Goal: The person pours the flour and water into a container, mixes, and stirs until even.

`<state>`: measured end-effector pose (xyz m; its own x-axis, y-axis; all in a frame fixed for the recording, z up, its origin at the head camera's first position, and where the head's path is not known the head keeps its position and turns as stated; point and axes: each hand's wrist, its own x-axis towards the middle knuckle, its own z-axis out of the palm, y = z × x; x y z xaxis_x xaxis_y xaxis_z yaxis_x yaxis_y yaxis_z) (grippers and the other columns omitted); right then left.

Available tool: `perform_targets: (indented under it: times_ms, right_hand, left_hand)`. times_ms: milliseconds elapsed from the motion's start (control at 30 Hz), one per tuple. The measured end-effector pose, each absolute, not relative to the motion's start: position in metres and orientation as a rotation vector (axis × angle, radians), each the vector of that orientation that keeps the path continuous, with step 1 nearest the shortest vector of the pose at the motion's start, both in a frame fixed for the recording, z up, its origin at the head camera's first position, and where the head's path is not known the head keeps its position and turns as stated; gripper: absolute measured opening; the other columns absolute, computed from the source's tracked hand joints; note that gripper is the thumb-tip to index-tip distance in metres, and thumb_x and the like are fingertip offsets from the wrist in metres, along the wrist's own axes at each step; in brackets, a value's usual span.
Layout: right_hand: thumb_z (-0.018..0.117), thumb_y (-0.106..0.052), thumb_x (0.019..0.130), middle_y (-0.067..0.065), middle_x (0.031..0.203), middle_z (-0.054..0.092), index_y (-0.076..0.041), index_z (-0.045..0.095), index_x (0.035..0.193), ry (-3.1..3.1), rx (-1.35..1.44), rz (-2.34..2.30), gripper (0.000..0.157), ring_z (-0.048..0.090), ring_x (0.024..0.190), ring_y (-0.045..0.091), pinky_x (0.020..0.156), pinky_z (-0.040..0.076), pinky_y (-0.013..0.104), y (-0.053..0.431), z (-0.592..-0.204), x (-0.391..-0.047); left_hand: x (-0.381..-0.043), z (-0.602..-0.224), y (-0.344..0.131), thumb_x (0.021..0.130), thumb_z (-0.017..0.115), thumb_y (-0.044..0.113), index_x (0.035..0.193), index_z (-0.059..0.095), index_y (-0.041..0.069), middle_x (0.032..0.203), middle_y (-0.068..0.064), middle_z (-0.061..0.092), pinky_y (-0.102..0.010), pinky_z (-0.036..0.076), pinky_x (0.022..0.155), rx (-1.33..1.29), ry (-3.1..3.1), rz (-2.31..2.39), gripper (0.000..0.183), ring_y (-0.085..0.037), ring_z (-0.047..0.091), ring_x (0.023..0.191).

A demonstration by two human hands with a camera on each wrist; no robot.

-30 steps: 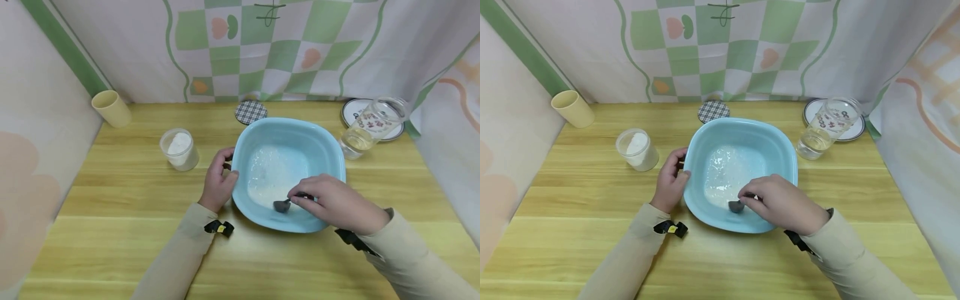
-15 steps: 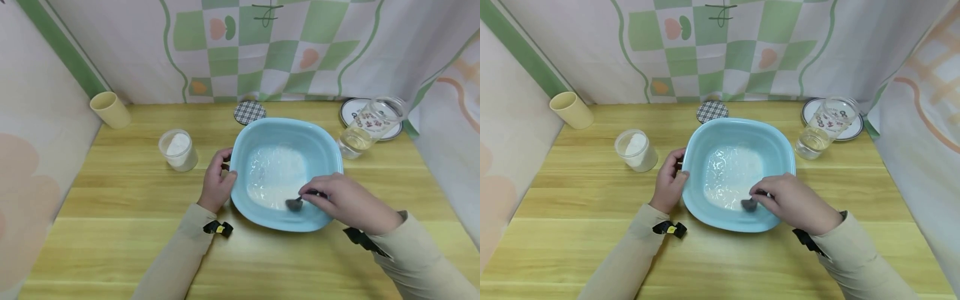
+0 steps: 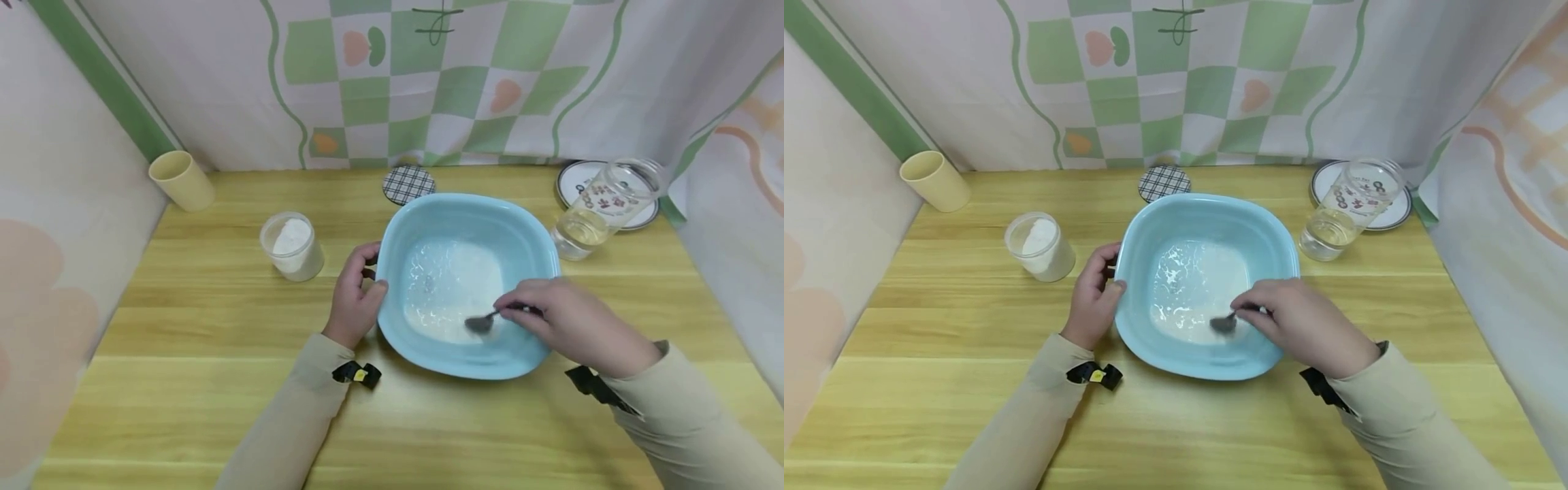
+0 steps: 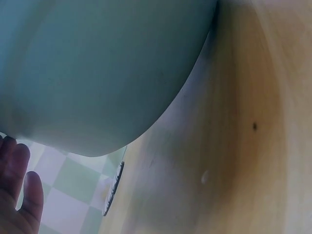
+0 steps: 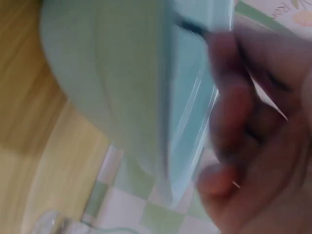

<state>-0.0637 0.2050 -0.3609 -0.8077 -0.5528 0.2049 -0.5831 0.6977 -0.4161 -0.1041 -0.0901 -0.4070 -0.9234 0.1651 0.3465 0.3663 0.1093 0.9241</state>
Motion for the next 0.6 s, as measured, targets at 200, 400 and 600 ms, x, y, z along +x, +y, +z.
perform_targets:
  times_ms: [200, 400, 600]
  right_hand:
    - [0.076, -0.003, 0.085, -0.019, 0.091, 0.066, -0.022, 0.078, 0.1, -2.755, 0.943, 0.726, 0.024, 0.053, 0.075, -0.001, 0.063, 0.044, 0.015, 0.2046, -0.3589, -0.0628]
    - [0.073, -0.007, 0.09, -0.02, 0.093, 0.066, -0.022, 0.076, 0.1, -2.846, 1.034, 0.731, 0.018, 0.058, 0.082, -0.002, 0.067, 0.052, 0.023, 0.1998, -0.3631, -0.0621]
    - [0.075, -0.002, 0.085, -0.017, 0.09, 0.064, -0.019, 0.078, 0.102, -2.735, 0.941, 0.711, 0.024, 0.05, 0.072, 0.001, 0.061, 0.044, 0.021, 0.1977, -0.3619, -0.0614]
  left_hand:
    - [-0.1041, -0.4059, -0.0906, 0.082, 0.048, -0.012, 0.128, 0.053, -0.014, 0.124, -0.027, 0.058, -0.041, 0.047, 0.086, -0.534, -2.225, -1.918, 0.047, -0.037, 0.053, 0.109]
    - [-0.1042, -0.4054, -0.0906, 0.081, 0.048, -0.012, 0.128, 0.053, -0.015, 0.124, -0.028, 0.058, -0.04, 0.047, 0.085, -0.546, -2.221, -1.908, 0.047, -0.038, 0.053, 0.109]
    - [-0.1045, -0.4066, -0.0909, 0.081, 0.048, -0.01, 0.128, 0.053, -0.014, 0.123, -0.027, 0.058, -0.04, 0.047, 0.086, -0.544, -2.227, -1.913, 0.047, -0.037, 0.053, 0.109]
